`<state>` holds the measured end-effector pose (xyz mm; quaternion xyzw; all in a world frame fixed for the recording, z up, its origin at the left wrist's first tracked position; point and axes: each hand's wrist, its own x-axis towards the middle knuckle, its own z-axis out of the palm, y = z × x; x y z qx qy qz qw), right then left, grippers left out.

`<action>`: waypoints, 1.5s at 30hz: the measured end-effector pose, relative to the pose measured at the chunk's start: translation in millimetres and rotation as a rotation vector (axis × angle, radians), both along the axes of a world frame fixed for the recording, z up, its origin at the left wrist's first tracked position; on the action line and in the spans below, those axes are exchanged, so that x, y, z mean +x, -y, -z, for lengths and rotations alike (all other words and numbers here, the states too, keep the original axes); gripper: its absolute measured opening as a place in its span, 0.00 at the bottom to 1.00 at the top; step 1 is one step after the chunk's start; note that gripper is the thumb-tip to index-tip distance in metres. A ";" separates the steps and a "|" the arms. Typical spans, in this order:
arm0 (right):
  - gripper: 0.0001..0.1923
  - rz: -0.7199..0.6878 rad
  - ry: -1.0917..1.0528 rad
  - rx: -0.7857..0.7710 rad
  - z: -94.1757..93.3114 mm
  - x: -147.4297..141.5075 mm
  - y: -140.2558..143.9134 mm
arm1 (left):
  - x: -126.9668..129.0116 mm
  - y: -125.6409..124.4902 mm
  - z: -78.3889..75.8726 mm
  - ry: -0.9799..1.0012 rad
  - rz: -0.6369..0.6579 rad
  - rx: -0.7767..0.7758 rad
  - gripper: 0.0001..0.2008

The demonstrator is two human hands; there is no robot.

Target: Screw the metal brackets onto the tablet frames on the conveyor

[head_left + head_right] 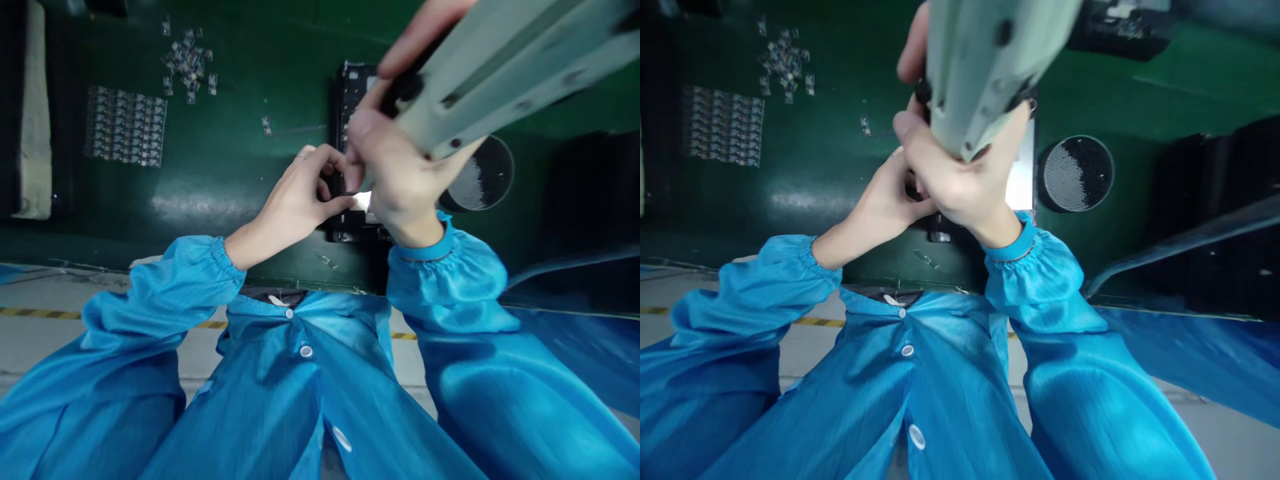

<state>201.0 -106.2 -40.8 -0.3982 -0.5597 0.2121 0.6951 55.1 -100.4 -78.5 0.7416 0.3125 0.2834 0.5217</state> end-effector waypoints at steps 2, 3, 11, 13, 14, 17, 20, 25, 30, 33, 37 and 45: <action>0.23 -0.097 0.049 0.216 0.9 -2.1 -2.4 | -1.6 -3.0 -3.9 0.006 0.000 -0.021 0.19; 0.22 -0.123 0.066 0.253 0.2 -4.0 -2.1 | -2.8 -4.8 -6.8 0.006 0.002 -0.033 0.19; 0.33 -0.036 0.180 0.084 -30.4 9.8 15.0 | -13.1 -17.8 -28.8 -0.107 -0.009 -0.109 0.26; 0.31 0.054 0.141 0.307 -31.1 39.1 17.2 | -15.1 -19.7 -31.0 -0.129 -0.015 -0.125 0.28; 0.31 0.128 0.106 0.373 -28.9 56.9 19.5 | -15.8 -20.8 -32.0 -0.142 -0.015 -0.128 0.28; 0.24 0.355 0.001 0.439 -16.3 109.5 32.9 | -16.9 -24.9 -36.8 -0.204 0.008 -0.132 0.28; 0.20 0.461 -0.050 0.368 -4.5 140.7 50.2 | -15.7 -28.3 -43.5 -0.244 0.022 -0.154 0.26; 0.20 0.445 -0.045 0.235 3.2 147.5 60.9 | -12.6 -27.3 -52.7 -0.254 -0.025 -0.179 0.27; 0.30 0.414 -0.040 0.215 15.8 152.0 51.4 | -13.7 -25.3 -55.1 -0.290 -0.029 -0.183 0.27; 0.30 0.425 -0.045 0.235 20.9 154.6 47.4 | -14.5 -25.6 -54.0 -0.280 -0.024 -0.176 0.26; 0.20 0.442 -0.058 0.252 18.1 151.3 48.1 | -14.0 -25.7 -53.4 -0.277 -0.022 -0.166 0.27; 0.26 0.421 -0.062 0.252 24.1 151.8 46.5 | -12.9 -30.3 -47.9 -0.234 0.009 -0.195 0.26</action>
